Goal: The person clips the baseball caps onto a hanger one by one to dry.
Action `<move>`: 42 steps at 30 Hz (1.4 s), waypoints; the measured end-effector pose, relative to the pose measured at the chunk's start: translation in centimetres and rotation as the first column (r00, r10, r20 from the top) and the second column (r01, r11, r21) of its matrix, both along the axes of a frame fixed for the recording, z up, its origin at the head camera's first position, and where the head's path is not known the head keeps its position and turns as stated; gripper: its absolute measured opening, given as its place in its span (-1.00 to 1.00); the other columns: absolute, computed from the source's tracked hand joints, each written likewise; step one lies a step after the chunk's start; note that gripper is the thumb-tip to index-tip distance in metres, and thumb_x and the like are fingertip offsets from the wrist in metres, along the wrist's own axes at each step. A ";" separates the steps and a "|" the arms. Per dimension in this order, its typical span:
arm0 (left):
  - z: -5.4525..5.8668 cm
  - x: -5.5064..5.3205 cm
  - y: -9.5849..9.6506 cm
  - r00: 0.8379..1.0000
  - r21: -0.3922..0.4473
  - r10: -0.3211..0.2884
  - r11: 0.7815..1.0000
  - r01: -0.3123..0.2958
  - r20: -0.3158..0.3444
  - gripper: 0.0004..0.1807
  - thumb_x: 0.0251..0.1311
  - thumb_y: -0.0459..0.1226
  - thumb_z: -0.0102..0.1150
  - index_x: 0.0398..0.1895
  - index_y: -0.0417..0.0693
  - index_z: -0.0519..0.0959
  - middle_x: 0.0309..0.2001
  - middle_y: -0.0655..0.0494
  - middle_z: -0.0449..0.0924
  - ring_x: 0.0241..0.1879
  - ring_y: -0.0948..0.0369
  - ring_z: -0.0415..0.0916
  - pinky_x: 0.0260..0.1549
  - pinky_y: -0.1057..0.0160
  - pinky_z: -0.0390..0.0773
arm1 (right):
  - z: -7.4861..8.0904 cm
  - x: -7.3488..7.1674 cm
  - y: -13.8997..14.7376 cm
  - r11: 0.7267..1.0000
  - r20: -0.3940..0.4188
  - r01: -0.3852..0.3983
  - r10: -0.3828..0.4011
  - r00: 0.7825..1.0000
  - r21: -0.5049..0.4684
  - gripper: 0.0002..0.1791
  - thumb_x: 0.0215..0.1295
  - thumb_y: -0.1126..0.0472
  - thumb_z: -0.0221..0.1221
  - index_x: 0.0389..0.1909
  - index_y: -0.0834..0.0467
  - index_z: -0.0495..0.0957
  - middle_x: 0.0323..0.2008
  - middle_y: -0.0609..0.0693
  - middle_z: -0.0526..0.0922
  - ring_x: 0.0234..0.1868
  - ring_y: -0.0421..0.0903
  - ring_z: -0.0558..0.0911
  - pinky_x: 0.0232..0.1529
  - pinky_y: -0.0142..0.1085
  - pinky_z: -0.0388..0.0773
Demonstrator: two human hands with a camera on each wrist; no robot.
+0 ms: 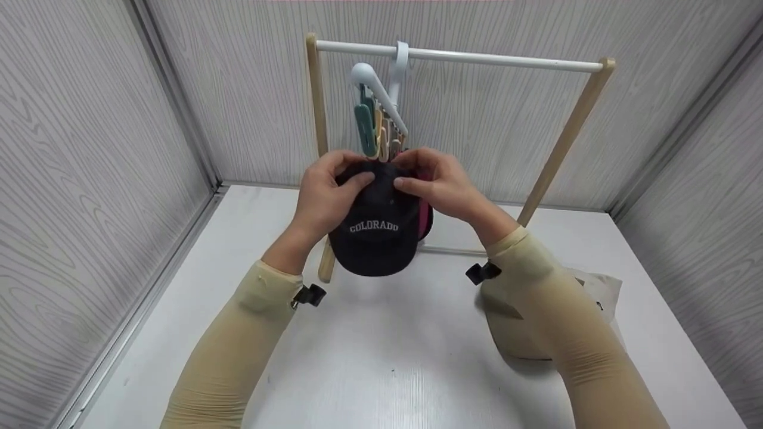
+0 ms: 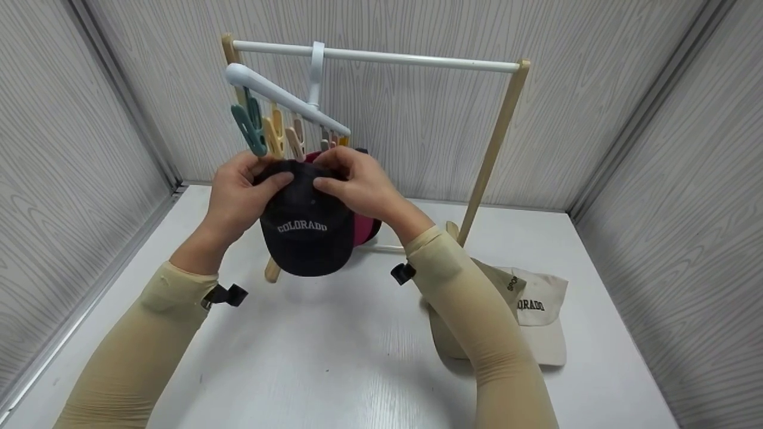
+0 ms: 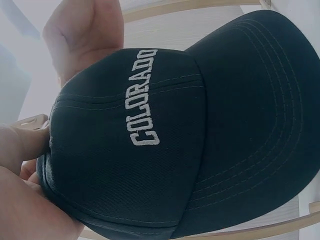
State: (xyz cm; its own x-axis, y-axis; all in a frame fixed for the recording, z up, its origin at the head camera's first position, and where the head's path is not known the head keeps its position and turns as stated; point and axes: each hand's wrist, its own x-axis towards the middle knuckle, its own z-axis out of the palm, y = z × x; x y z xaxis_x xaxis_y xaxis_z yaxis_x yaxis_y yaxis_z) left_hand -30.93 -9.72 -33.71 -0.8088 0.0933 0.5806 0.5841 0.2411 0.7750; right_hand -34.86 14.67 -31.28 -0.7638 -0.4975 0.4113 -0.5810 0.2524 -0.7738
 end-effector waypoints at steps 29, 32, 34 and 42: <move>-0.2 0.0 0.1 1.000 -0.010 -0.020 1.000 0.020 -0.009 -0.75 0.53 -0.30 0.41 0.18 -0.15 0.71 0.05 0.08 0.83 0.07 0.17 0.72 0.17 0.08 0.61 | 3.7 0.2 -4.5 0.970 0.053 0.149 -0.142 0.988 -0.190 -0.82 0.45 0.25 0.31 -0.02 0.22 0.72 -0.29 -0.01 0.69 -0.27 -0.12 0.61 -0.21 -0.29 0.57; -0.1 0.0 0.1 1.000 -0.012 -0.018 1.000 0.018 -0.009 -0.74 0.53 -0.30 0.41 0.18 -0.16 0.71 0.05 0.08 0.83 0.06 0.17 0.72 0.17 0.08 0.61 | 3.9 0.3 -4.8 0.965 0.059 0.159 -0.149 0.987 -0.210 -0.87 0.49 0.24 0.31 -0.07 0.20 0.73 -0.35 -0.02 0.67 -0.33 -0.13 0.60 -0.27 -0.30 0.56; -0.1 0.1 0.1 1.000 -0.015 -0.015 1.000 0.015 -0.009 -0.74 0.53 -0.29 0.41 0.18 -0.16 0.71 0.05 0.08 0.83 0.07 0.18 0.72 0.18 0.09 0.61 | 3.9 0.3 -4.8 0.961 0.068 0.157 -0.146 0.987 -0.226 -0.90 0.51 0.25 0.30 -0.10 0.19 0.72 -0.37 -0.02 0.66 -0.35 -0.13 0.58 -0.30 -0.31 0.54; -0.2 0.1 0.3 1.000 -0.012 -0.019 1.000 0.019 0.005 -0.73 0.54 -0.29 0.40 0.21 -0.15 0.70 0.09 0.08 0.81 0.11 0.18 0.70 0.21 0.09 0.60 | 3.9 0.3 -4.9 0.951 0.065 0.139 -0.125 0.990 -0.277 -0.90 0.56 0.25 0.33 -0.12 0.21 0.76 -0.41 -0.04 0.63 -0.38 -0.15 0.54 -0.34 -0.32 0.50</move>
